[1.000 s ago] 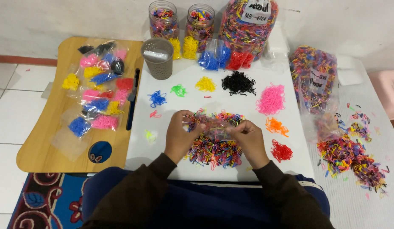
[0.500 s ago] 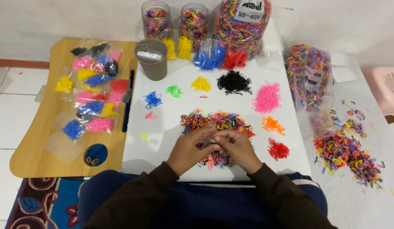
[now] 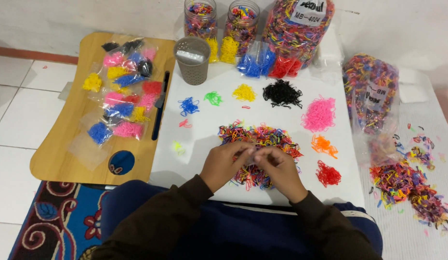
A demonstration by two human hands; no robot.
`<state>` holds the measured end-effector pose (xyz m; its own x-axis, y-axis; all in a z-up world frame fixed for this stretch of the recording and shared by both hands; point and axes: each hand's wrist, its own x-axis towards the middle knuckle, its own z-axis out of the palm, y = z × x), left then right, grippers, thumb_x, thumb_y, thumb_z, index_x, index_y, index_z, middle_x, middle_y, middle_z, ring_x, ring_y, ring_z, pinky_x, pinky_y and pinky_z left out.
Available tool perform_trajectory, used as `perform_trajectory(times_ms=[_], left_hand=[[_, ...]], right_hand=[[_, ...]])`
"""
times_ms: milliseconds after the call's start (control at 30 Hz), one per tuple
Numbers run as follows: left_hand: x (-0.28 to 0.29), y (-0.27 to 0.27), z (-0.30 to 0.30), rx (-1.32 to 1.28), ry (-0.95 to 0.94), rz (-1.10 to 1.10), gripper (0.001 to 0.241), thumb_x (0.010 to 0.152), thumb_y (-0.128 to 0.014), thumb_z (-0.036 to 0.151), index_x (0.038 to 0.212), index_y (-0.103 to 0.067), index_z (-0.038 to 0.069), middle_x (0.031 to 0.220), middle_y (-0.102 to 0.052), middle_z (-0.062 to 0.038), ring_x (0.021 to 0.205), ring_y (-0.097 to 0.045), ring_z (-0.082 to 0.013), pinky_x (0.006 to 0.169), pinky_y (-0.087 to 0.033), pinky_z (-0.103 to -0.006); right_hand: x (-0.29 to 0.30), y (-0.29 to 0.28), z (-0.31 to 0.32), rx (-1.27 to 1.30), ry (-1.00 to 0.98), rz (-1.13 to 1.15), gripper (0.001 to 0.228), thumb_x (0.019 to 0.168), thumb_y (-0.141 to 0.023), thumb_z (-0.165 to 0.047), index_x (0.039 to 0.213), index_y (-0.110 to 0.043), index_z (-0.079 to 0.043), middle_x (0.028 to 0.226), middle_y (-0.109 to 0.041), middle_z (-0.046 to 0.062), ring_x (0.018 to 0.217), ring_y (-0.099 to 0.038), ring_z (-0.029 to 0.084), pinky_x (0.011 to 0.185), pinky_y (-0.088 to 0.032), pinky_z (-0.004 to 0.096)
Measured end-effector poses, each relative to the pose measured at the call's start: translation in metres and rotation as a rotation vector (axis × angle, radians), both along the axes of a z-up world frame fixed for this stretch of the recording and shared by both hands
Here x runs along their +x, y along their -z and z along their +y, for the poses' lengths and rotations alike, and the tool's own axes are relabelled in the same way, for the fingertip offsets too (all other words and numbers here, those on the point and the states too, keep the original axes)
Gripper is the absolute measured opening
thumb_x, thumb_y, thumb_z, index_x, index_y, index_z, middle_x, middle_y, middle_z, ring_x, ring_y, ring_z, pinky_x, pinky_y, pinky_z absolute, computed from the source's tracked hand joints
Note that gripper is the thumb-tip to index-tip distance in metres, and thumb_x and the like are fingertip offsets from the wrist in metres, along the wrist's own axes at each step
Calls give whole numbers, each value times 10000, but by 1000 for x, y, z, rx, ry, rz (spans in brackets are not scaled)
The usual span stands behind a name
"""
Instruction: The person sits on the floor and sorts a large pile of mixed-color rubber bands by hand into separate color piles on a white table. They then place the sorted black rubber bands into a small plastic bag.
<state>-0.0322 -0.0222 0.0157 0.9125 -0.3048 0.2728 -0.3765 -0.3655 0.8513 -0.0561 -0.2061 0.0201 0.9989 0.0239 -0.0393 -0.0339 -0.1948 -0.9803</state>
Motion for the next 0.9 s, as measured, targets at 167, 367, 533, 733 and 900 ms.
perform_trajectory(times_ms=[167,367,533,733,900], left_hand=[[0,2,0,80,-9,-186,80,970,-704,255,963,-701,175,811,-776,-52,785,-768,-248,687,-623,-348],[8,13,-4,44,62,-573,406,913,-691,480,1125,-619,142,1197,-646,-102,1149,-638,-335,959,-521,-469],[13,33,-6,181,115,-666,752,816,-789,538,1355,-506,97,1174,-664,-164,1248,-623,-333,1207,-266,-591],[11,20,-10,155,142,-626,780,763,-804,345,1435,-485,111,1497,-517,-135,1442,-475,-316,1266,-155,-552],[17,48,-9,144,196,-487,734,743,-797,344,1359,-518,60,1141,-679,-160,1174,-666,-343,1228,-257,-586]], right_hand=[[-1,12,-13,-102,99,-177,60,949,-696,-37,992,-712,2,702,-725,139,657,-732,231,644,-586,343],[-5,12,-10,-72,15,-275,81,914,-731,-17,938,-654,-27,668,-737,137,653,-747,202,581,-597,329],[-6,13,-14,114,-61,-189,41,903,-711,22,899,-682,-6,678,-749,146,593,-725,175,600,-602,310],[-4,13,-20,132,-177,-169,169,927,-651,36,997,-800,-4,884,-689,119,675,-747,176,644,-636,356],[-10,7,-14,182,-250,-121,203,904,-649,64,1053,-780,18,860,-706,155,681,-761,222,618,-658,359]])
